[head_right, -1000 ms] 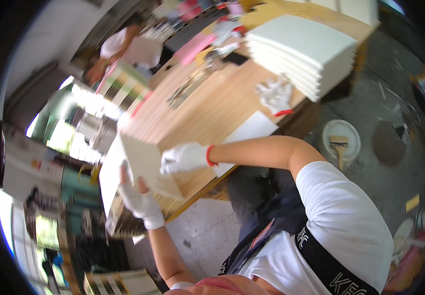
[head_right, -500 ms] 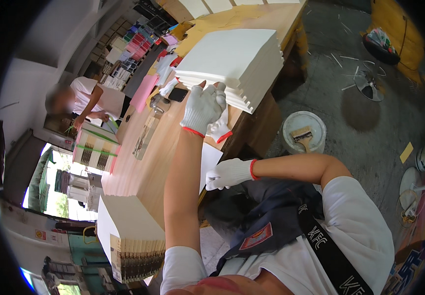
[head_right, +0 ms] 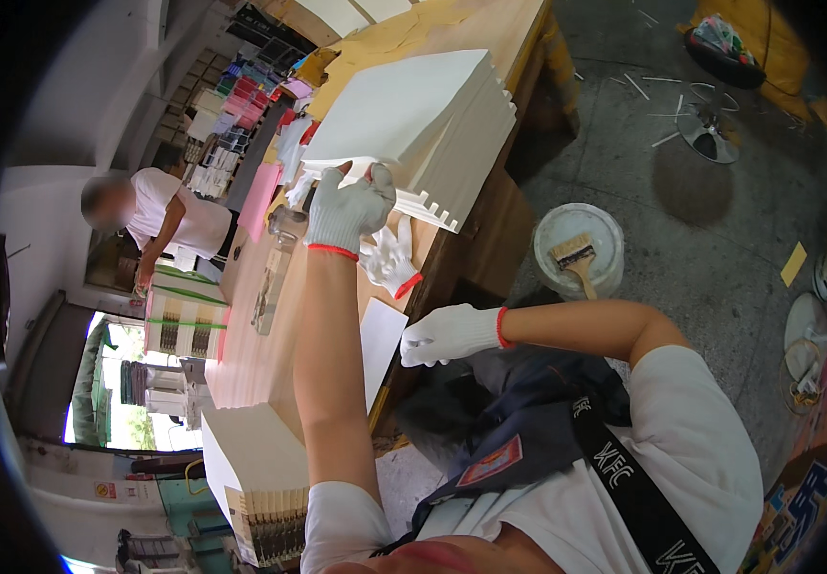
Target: The person applies a white substance to the edges of rectangular boards using a brush. They dip the brush into a bucket, spread the substance on the board edges, and then place the boards onto a stack.
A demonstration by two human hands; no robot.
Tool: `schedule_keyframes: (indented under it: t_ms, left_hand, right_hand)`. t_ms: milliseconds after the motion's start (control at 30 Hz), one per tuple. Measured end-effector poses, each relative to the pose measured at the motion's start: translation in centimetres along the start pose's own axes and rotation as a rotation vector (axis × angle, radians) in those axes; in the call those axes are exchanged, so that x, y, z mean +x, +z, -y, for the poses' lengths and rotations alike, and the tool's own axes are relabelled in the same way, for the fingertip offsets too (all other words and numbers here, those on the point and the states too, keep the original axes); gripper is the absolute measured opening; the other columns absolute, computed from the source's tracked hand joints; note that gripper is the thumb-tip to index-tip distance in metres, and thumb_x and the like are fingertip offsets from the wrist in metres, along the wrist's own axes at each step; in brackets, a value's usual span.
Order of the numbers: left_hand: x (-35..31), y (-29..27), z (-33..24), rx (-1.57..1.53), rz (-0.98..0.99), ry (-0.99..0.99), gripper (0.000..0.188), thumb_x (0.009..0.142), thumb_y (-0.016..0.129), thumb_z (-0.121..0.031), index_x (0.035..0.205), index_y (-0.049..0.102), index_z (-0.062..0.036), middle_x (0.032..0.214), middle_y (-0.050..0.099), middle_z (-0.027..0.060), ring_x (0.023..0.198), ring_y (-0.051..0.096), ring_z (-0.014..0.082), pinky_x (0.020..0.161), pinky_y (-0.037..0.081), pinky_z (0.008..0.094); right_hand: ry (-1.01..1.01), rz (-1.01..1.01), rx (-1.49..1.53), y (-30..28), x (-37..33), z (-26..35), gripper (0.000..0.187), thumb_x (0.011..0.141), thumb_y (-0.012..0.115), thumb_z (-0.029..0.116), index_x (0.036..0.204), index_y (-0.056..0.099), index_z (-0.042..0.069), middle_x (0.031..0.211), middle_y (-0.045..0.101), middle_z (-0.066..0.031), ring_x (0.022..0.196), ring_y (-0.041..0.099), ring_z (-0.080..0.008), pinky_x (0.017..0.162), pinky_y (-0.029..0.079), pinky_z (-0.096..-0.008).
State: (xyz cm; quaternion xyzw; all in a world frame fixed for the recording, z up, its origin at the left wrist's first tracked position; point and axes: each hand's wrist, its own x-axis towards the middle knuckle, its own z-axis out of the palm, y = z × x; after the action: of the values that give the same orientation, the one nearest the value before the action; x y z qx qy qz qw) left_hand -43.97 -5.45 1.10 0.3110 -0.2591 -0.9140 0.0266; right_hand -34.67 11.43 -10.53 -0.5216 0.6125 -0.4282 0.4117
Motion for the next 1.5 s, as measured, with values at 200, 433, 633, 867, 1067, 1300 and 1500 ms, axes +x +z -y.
schedule_keyframes:
  t_ms: [200, 433, 633, 867, 1067, 1300, 1500]
  left_hand:
    - [2.5, 0.5, 0.2, -0.136, 0.014, 0.067, 0.035, 0.096, 0.054, -0.031, 0.114, 0.049, -0.0009, 0.119, 0.052, 0.0152, 0.105, 0.058, 0.0327, 0.091, 0.053, 0.0481]
    - [7.1, 1.2, 0.6, 0.186, 0.074, 0.349, 0.018, 0.097, 0.05, -0.015, 0.108, 0.05, -0.0012, 0.104, 0.059, 0.0165, 0.092, 0.063, 0.0326, 0.074, 0.062, 0.0423]
    - [3.3, 0.5, -4.5, -0.014, 0.223, 0.356, 0.037, 0.099, 0.046, -0.016, 0.128, 0.052, 0.0062, 0.123, 0.06, 0.0263, 0.088, 0.071, 0.0278, 0.056, 0.062, 0.0249]
    - [-4.8, -15.7, -12.7, 0.317, 0.289, 0.363, 0.046, 0.097, 0.056, -0.029, 0.128, 0.053, 0.0049, 0.105, 0.068, 0.0171, 0.07, 0.069, 0.0156, 0.047, 0.056, 0.021]
    - [-17.5, -26.2, -8.4, 0.492, -0.345, 0.602, 0.047, 0.094, 0.05, -0.013, 0.139, 0.045, 0.0021, 0.131, 0.057, 0.0203, 0.106, 0.067, 0.0338, 0.086, 0.06, 0.0442]
    - [-19.3, -38.4, -5.7, 0.427, -0.586, 0.481, 0.049, 0.093, 0.05, -0.009, 0.14, 0.046, 0.0016, 0.129, 0.06, 0.0153, 0.114, 0.063, 0.0253, 0.091, 0.055, 0.0366]
    - [-18.4, -40.2, -5.0, 0.603, -0.403, 0.479, 0.05, 0.097, 0.054, -0.019, 0.143, 0.045, -0.0004, 0.129, 0.061, 0.0132, 0.111, 0.063, 0.0228, 0.096, 0.05, 0.0355]
  right_hand:
    - [-0.157, -0.183, -0.065, -3.9, -2.9, 1.7, 0.033, 0.096, 0.055, 0.043, 0.104, 0.069, 0.014, 0.095, 0.072, -0.002, 0.082, 0.07, -0.0185, 0.077, 0.052, -0.032]
    - [-0.209, -0.545, -0.371, -12.5, -2.5, 2.9, 0.038, 0.097, 0.053, 0.04, 0.123, 0.06, 0.013, 0.105, 0.069, -0.0146, 0.094, 0.067, -0.0331, 0.085, 0.049, -0.0394]
    - [-0.109, -0.603, 0.385, -19.3, -1.3, 1.4, 0.044, 0.099, 0.055, 0.036, 0.131, 0.058, 0.005, 0.106, 0.07, -0.009, 0.071, 0.064, -0.0116, 0.062, 0.052, -0.0269]
    - [-0.008, -0.356, 0.96, -24.4, 2.6, 2.4, 0.067, 0.1, 0.045, 0.054, 0.134, 0.049, -0.003, 0.118, 0.067, -0.0155, 0.083, 0.071, -0.0158, 0.062, 0.062, -0.024]
    - [-0.01, -0.229, 0.39, -12.3, 12.2, 4.6, 0.037, 0.093, 0.063, 0.036, 0.113, 0.063, 0.005, 0.093, 0.066, -0.006, 0.065, 0.063, -0.0114, 0.056, 0.057, -0.0242]
    - [0.362, -0.113, -0.767, -4.7, 20.8, 0.4, 0.039, 0.087, 0.047, 0.056, 0.107, 0.069, 0.03, 0.15, 0.034, -0.0014, 0.131, 0.028, -0.0382, 0.096, 0.009, -0.0746]
    - [0.279, 0.016, -1.113, -3.9, 21.7, -2.9, 0.033, 0.093, 0.047, 0.05, 0.115, 0.067, 0.036, 0.159, 0.034, -0.0041, 0.145, 0.018, -0.044, 0.099, 0.003, -0.08]
